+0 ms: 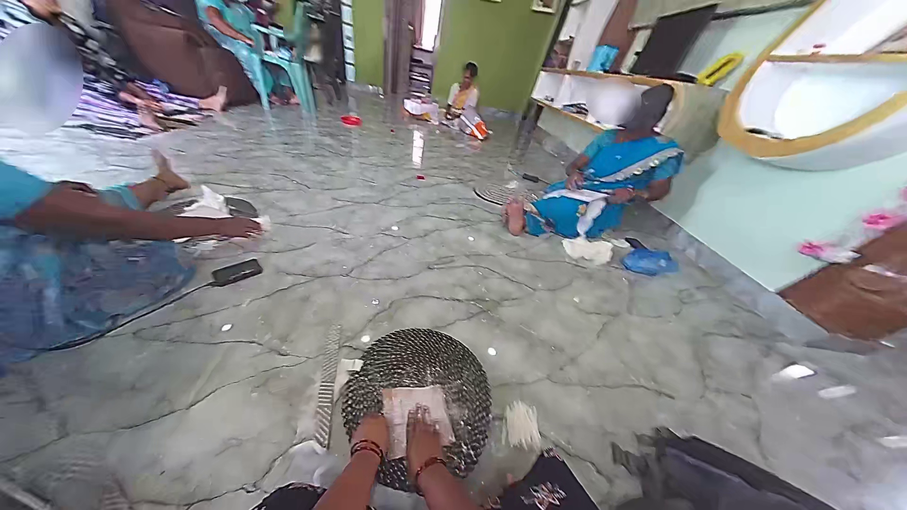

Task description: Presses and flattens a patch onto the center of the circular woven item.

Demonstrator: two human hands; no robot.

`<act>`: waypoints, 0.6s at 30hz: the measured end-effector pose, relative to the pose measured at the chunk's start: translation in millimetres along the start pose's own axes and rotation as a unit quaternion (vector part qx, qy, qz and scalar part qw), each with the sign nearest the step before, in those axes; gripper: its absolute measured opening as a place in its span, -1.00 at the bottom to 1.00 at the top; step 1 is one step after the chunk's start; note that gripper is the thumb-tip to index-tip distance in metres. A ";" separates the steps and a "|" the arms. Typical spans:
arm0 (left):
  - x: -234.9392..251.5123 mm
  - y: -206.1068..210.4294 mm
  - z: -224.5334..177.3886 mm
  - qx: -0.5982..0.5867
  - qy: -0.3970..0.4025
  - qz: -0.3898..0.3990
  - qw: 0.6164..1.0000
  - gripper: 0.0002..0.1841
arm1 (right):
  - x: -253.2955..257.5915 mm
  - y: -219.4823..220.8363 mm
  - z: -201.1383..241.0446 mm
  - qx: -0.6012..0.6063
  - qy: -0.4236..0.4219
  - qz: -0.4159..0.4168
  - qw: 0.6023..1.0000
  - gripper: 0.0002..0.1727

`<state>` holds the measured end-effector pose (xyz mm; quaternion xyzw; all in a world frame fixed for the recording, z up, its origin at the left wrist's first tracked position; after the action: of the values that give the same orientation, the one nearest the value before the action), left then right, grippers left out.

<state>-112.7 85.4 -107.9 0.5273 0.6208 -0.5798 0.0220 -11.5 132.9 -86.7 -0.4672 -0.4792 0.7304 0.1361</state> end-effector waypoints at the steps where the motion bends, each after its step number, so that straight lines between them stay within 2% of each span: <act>1: -2.9 -1.1 0.6 -0.011 -0.003 0.001 1.000 -0.59 | -4.2 -7.0 2.1 -0.028 -0.016 0.030 0.999 -0.06; 2: -4.8 -2.6 2.1 -0.020 -0.006 0.001 1.000 -0.60 | -2.9 -7.7 1.8 -0.052 -0.030 0.047 0.997 -0.01; 4: -2.4 -5.2 1.8 -0.025 -0.003 0.005 1.000 -0.60 | 23.9 10.9 -8.7 -0.040 -0.073 -0.032 0.996 0.02; 6: -4.2 -6.9 -0.2 -0.029 -0.004 0.015 0.999 -0.60 | 38.4 22.1 -11.6 -0.047 -0.057 -0.010 0.997 0.01; 8: -9.1 -4.9 -1.7 -0.038 -0.003 0.020 0.999 -0.60 | 25.5 25.3 -9.8 -0.035 -0.022 0.011 0.999 -0.12; 11: -19.6 -2.6 0.0 -0.063 0.002 0.024 0.998 -0.59 | 5.0 30.7 -4.8 -0.027 0.004 -0.012 1.000 -0.31; 13: -24.6 0.6 -0.3 -0.049 0.011 0.039 0.998 -0.60 | -3.2 30.0 -2.4 -0.025 0.018 -0.021 0.999 -0.37; 14: -25.4 0.2 -0.5 -0.038 0.017 0.042 0.998 -0.61 | -5.3 27.9 -0.7 -0.021 0.017 -0.023 0.999 -0.34; 18: -19.3 -6.4 -3.4 -0.037 0.031 0.021 0.999 -0.61 | 7.3 15.6 -1.0 -0.060 -0.017 0.006 0.998 0.02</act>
<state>-106.5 77.3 -90.0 0.5565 0.6313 -0.5391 0.0344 -10.6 130.4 -103.8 -0.4650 -0.5220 0.7086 0.0956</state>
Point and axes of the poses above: each hand's wrist, its own x-axis towards the middle knuckle, its own y-axis out of the palm, z = x × y, the point moved 7 cm from there along x, towards the middle knuckle, and after that the axes turned 6 degrees about y, right-handed, at the moved point
